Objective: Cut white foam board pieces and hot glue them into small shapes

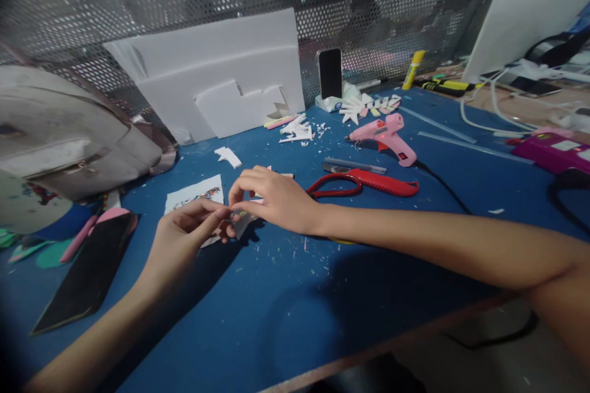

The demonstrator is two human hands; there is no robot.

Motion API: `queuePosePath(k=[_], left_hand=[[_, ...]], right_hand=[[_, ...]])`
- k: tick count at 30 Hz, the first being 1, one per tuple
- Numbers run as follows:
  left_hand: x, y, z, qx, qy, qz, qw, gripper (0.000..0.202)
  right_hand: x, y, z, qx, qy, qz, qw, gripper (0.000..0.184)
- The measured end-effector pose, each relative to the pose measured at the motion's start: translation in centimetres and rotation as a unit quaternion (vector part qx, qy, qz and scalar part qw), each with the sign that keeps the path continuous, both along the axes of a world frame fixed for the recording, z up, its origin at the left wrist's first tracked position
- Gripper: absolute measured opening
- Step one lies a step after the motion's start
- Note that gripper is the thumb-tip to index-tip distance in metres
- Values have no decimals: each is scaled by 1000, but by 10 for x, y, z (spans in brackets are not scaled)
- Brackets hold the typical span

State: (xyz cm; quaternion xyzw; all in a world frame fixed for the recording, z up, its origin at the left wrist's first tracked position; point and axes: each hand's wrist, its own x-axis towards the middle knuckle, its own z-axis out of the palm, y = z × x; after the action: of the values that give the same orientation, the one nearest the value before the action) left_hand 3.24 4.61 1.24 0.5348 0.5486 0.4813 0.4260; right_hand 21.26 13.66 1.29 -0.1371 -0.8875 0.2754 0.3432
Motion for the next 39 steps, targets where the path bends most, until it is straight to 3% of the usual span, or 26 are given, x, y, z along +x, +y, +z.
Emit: queuePosePath(k=[14,21,31,39], left_hand=[[3,-1,3,30,-14,8,999,13],[4,0,2,25,-23,2,999,13],[3,0,1,-9,-50,7,999,13],[0,-1,-2,-32,-76,-3,997,15]], right_hand=[[-3,-2,-2,-96,-3,-3,995,8],[-4,-3,-2,-95,-3,3,996,7],[-4,-4,-4,-149,9,29,988,7],[-4,-3,-4,-142,15,31,989,7]])
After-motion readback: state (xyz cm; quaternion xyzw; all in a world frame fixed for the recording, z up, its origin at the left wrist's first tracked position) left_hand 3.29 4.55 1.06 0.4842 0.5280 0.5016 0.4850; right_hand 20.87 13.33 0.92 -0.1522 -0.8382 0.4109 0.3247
